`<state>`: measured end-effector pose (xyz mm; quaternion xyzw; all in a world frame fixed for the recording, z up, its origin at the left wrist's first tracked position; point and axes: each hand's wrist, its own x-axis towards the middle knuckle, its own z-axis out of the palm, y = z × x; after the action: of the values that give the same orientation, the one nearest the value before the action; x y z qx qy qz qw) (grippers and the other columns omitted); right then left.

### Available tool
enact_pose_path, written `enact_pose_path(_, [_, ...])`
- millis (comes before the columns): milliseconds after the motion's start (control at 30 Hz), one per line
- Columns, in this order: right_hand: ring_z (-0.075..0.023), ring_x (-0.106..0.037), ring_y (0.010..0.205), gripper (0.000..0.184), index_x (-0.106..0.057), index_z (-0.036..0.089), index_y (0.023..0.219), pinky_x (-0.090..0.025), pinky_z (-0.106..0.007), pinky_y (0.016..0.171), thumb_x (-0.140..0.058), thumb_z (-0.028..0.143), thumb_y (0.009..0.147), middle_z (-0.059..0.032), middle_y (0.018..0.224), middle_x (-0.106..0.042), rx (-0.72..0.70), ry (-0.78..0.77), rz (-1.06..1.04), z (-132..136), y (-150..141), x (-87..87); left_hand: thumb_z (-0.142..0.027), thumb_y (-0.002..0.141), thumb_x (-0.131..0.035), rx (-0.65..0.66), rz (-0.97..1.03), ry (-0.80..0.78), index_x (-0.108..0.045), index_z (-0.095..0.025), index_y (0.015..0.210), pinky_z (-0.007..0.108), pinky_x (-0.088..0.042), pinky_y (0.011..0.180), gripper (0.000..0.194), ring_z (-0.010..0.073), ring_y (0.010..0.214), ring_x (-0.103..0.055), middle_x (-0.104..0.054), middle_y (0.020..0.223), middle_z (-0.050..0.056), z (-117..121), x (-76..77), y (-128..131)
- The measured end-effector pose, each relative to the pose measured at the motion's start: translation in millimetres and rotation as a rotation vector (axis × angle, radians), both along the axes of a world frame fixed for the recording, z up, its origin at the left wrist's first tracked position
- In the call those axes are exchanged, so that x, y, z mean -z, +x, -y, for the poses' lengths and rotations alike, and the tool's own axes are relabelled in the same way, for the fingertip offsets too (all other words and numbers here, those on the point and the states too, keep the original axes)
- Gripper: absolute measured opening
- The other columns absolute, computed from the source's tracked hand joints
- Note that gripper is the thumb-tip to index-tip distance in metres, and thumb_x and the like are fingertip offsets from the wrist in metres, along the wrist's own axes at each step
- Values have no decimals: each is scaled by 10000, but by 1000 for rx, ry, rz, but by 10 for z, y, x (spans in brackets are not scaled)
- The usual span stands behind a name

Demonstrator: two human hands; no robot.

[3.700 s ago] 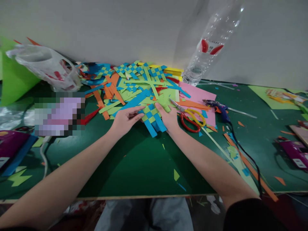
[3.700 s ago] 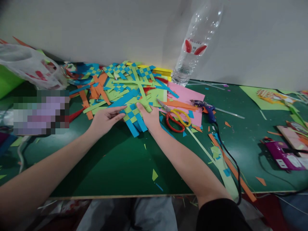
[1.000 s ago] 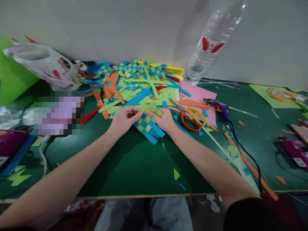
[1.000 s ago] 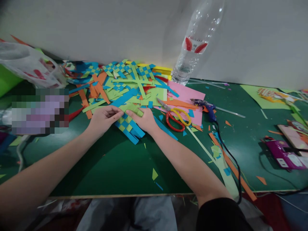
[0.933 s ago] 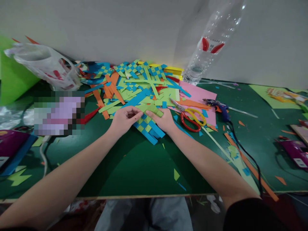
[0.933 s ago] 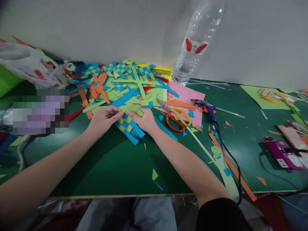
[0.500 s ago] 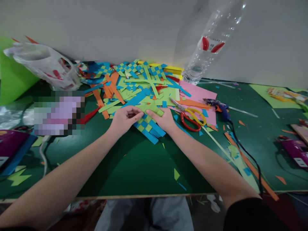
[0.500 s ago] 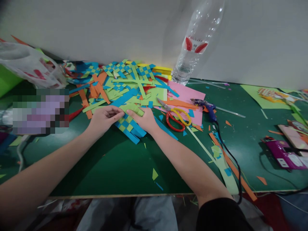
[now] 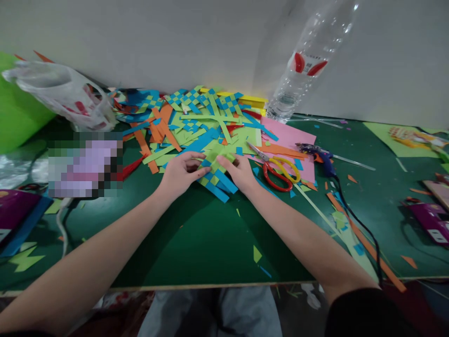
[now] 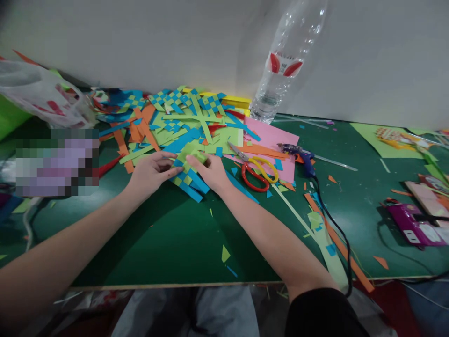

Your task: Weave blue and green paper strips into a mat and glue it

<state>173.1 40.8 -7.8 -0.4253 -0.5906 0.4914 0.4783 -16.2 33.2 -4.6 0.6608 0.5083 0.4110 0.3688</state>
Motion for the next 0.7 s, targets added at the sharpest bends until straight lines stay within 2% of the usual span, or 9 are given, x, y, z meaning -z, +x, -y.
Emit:
enact_pose_path(67, [-153, -606, 691, 413, -679, 208, 803, -515, -301, 673, -620, 617, 809, 4, 710, -638, -8, 8, -38, -31, 3, 24, -490, 711, -764, -105, 40, 34, -656, -213, 1016, 312, -537, 619, 426, 170, 629, -639, -669, 682, -8, -18, 26, -23])
enact_pose_path(167, [-164, -650, 862, 387, -710, 228, 922, -521, -307, 789, -628, 591, 817, -20, 912, -709, -1, 56, -66, -62, 3, 44, -467, 704, -781, -267, 123, 98, -662, -219, 1049, 340, -573, 739, 442, 195, 772, -687, -697, 774, 5, -48, 61, -57])
enact_pose_path(233, [-170, -655, 936, 377, -719, 232, 972, -520, -312, 828, -663, 562, 798, -36, 1024, -722, 12, 79, -69, -68, -1, 47, -444, 702, -791, -322, 186, 111, -665, -220, 1042, 345, -580, 789, 426, 204, 846, -700, -718, 855, 20, -59, 70, -69])
enact_pose_path(367, [-167, -673, 856, 345, -721, 201, 962, -538, -309, 759, -721, 481, 761, -57, 1010, -738, 62, 87, -21, -66, -7, 53, -406, 721, -785, -312, 243, 87, -657, -224, 1009, 344, -588, 814, 364, 203, 887, -708, -733, 927, 31, -56, 56, -61])
enact_pose_path(467, [-167, -688, 844, 275, -719, 196, 944, -541, -315, 765, -681, 428, 803, -52, 970, -751, 102, 99, 32, -57, -8, 53, -411, 710, -795, -280, 224, 61, -663, -223, 1011, 353, -589, 826, 378, 215, 913, -707, -736, 946, 38, -43, 36, -42])
enact_pose_path(600, [-173, -696, 867, 205, -728, 206, 919, -540, -313, 782, -644, 379, 847, -37, 961, -759, 130, 179, 127, -17, -20, 35, -417, 722, -790, -152, 275, 21, -688, -237, 1054, 357, -591, 841, 391, 221, 959, -699, -734, 1052, 35, -27, 16, -23])
enact_pose_path(700, [-175, -699, 918, 189, -735, 223, 917, -544, -299, 811, -627, 372, 876, -21, 979, -761, 96, 272, 185, 21, -35, 29, -441, 721, -789, -151, 305, -4, -718, -241, 987, 357, -604, 788, 341, 228, 924, -702, -743, 1011, 24, -27, 20, -20])
